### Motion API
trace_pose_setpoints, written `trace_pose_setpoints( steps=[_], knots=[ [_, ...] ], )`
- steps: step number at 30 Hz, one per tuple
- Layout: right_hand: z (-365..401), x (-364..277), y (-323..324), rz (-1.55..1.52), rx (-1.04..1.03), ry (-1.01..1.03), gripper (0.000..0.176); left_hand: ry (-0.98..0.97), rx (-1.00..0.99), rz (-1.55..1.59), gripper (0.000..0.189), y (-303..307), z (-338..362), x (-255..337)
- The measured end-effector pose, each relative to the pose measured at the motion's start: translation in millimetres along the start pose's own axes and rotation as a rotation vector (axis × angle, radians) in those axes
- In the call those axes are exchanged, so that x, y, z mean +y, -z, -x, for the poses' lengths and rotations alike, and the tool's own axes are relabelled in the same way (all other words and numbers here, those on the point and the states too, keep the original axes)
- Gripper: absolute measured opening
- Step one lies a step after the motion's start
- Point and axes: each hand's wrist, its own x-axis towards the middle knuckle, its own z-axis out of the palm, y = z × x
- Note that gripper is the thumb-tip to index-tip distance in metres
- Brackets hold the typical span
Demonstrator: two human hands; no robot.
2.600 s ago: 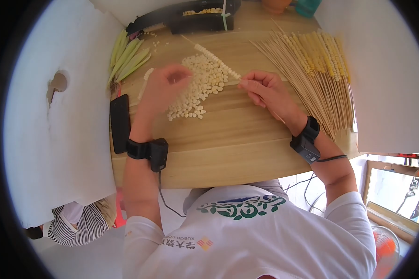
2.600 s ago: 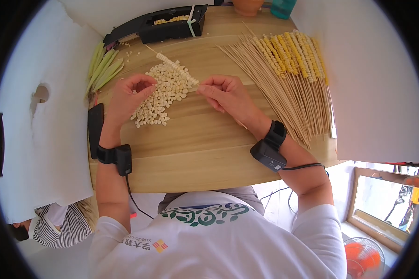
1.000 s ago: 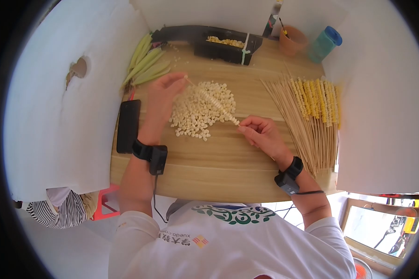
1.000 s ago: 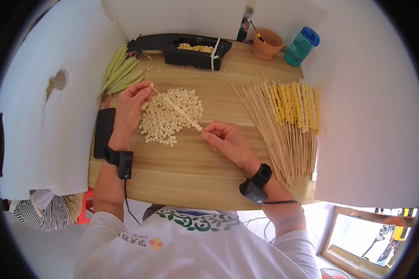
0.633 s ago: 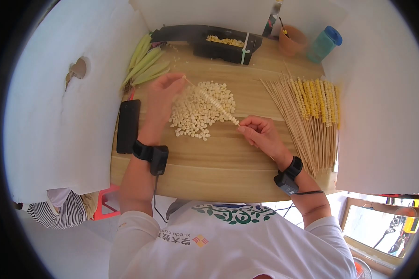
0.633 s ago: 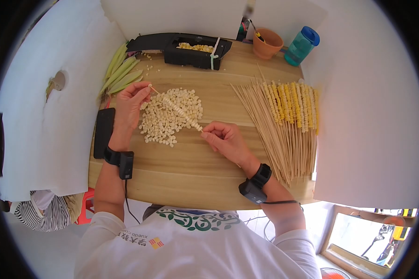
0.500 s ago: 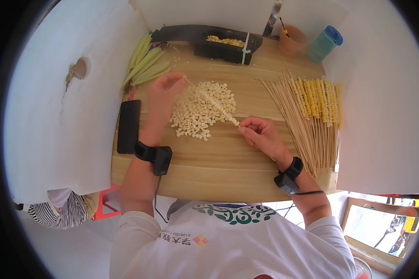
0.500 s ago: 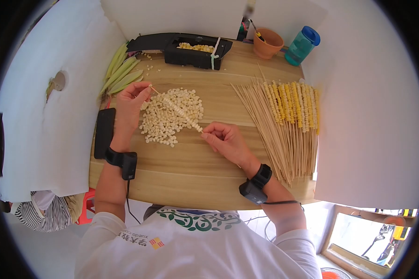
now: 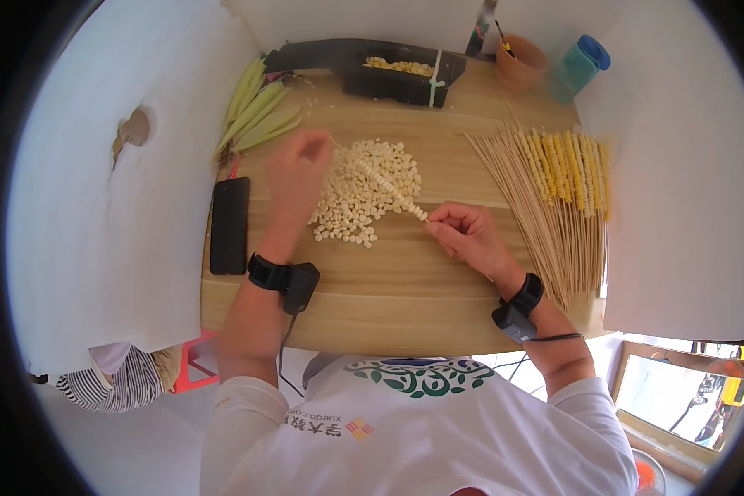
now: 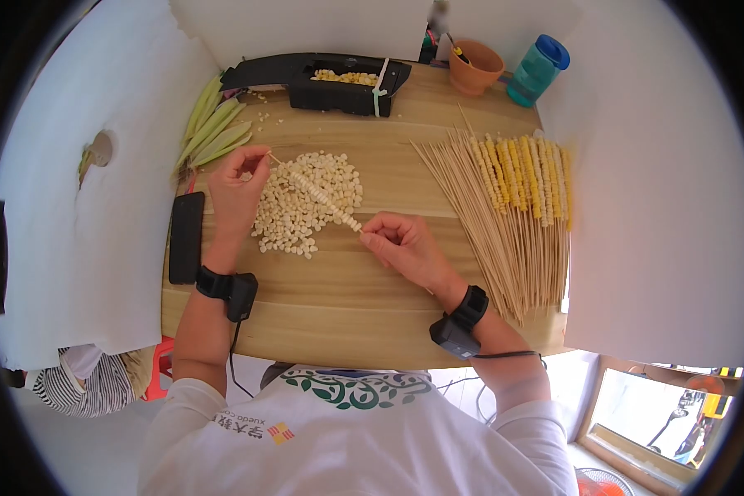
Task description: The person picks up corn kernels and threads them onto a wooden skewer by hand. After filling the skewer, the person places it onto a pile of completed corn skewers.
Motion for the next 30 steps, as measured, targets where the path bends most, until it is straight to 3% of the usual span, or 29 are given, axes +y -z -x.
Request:
trace_pose_setpoints(
  steps=[7, 13, 30],
  knots=[
    [-2, -1, -1, -0.004, 0.014, 0.031, 0.007, -0.027, 0.024, 0.038, 0.01, -1, -3, 0],
    [-2, 2, 3, -0.041, -0.012, 0.034, 0.007, 0.075, -0.031, 0.086, 0.007, 3, -5, -4],
    [-1, -3, 8, -0.075, -0.026, 0.012, 0.01, -0.004, -0.07, 0.161, 0.008, 1, -1, -5]
  ],
)
